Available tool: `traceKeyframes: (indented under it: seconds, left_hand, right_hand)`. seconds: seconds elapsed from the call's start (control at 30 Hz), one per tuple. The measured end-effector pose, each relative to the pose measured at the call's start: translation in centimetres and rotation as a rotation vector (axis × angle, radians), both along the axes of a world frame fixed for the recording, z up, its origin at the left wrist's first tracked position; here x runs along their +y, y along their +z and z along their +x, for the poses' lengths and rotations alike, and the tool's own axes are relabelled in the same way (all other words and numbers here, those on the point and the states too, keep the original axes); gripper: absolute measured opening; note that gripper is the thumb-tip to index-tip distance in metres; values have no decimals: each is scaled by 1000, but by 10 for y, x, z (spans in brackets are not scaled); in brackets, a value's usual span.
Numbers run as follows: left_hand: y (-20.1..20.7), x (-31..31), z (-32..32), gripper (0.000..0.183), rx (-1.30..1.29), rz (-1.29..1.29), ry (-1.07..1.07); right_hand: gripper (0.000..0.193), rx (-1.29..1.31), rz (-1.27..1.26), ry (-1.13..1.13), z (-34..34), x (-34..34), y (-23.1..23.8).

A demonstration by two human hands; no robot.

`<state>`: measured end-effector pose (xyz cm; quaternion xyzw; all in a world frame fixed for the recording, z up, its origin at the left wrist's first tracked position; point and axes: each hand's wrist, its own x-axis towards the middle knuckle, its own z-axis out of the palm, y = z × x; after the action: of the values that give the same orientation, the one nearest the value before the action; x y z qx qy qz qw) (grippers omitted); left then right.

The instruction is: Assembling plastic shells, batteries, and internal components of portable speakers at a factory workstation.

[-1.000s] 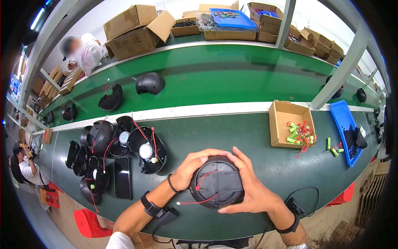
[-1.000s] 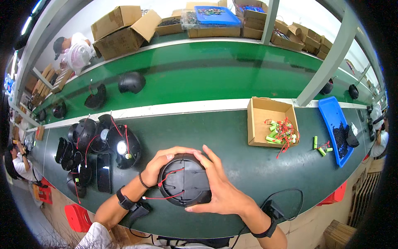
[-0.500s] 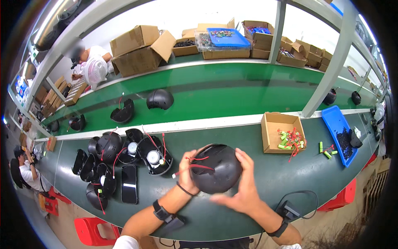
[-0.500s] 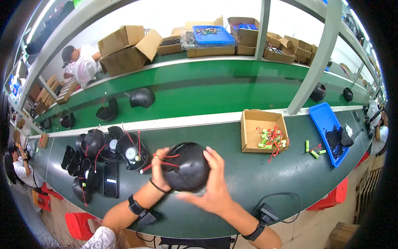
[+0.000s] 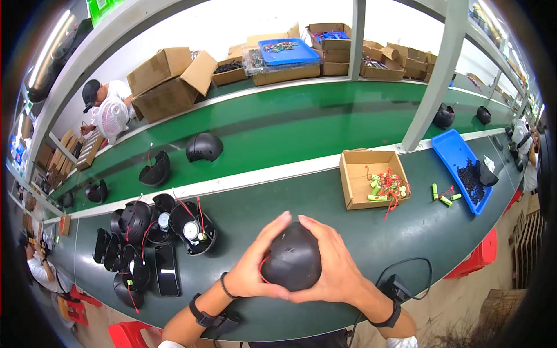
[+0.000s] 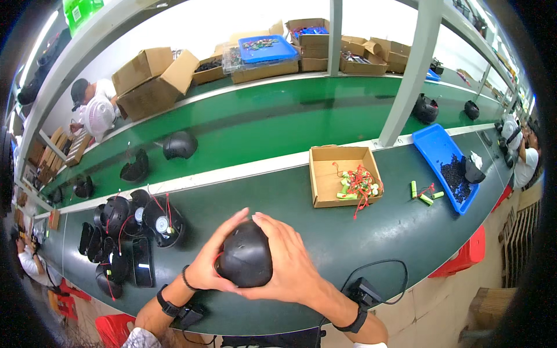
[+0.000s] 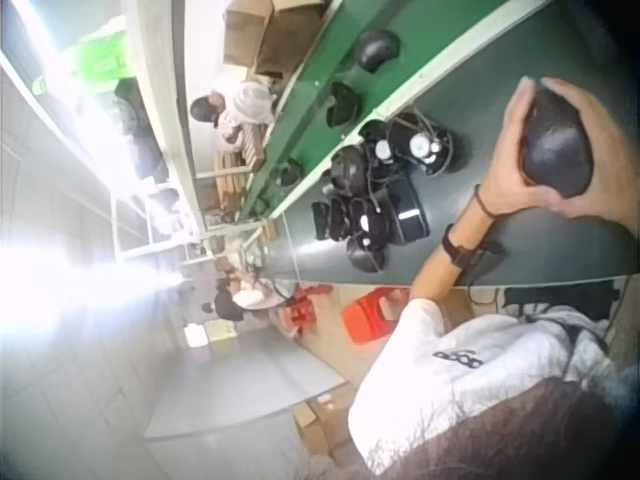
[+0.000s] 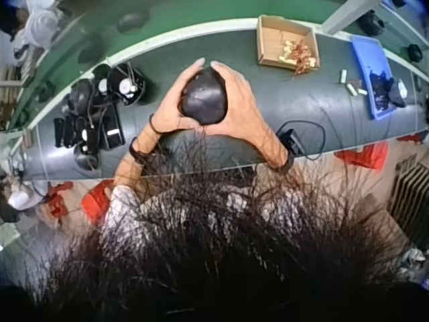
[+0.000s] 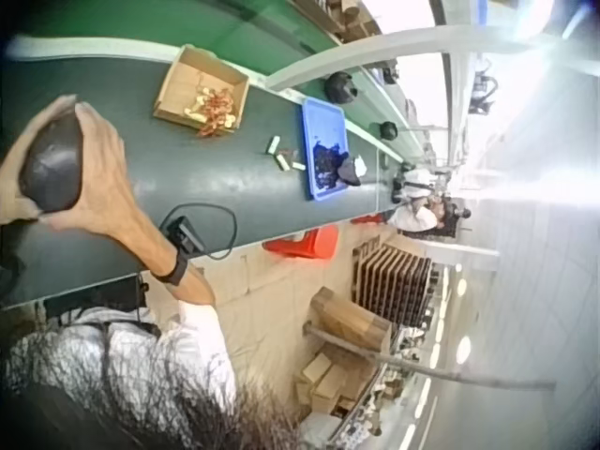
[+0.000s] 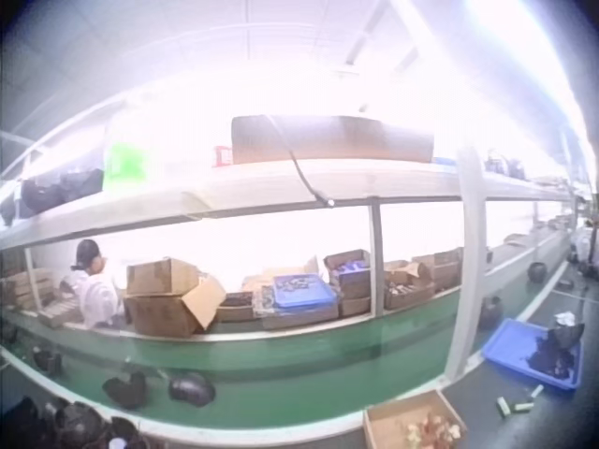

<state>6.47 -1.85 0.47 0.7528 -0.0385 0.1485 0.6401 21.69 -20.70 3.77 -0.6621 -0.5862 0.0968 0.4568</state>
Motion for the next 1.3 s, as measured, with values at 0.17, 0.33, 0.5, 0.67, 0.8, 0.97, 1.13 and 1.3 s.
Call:
traceKeyframes:
  seconds: [0.17, 0.33, 0.5, 0.67, 0.8, 0.97, 1.13, 1.3]
  left_hand:
    - [7, -14, 3, 111, 5, 95, 49]
    - [-3, -12, -1, 104, -6, -255, 141]
    - [-11, -11, -3, 109, 2, -241, 141]
    - [-21, 11, 2, 132, -66, -183, -38]
    - [-26, 13, 4, 152, -148, -115, -157]
    - [-24, 6, 9, 146, -175, 67, -28]
    - [-20, -8, 12, 130, -159, 81, 120]
    - [-11, -16, 17, 125, -186, 155, 236]
  right_hand:
    - [138, 99, 84, 4, -5, 5, -28]
    - [145, 129, 165, -74, -26, 23, -37]
    - [125, 203, 179, -52, -21, 24, -39]
    - [119, 209, 217, -65, -15, 25, -39]
    - [122, 292, 229, -16, -11, 22, -37]
    - [122, 437, 197, 83, 2, 20, -41]
    - [109, 620, 271, -78, -14, 23, -35]
    - [81, 459, 233, -119, -3, 31, -38]
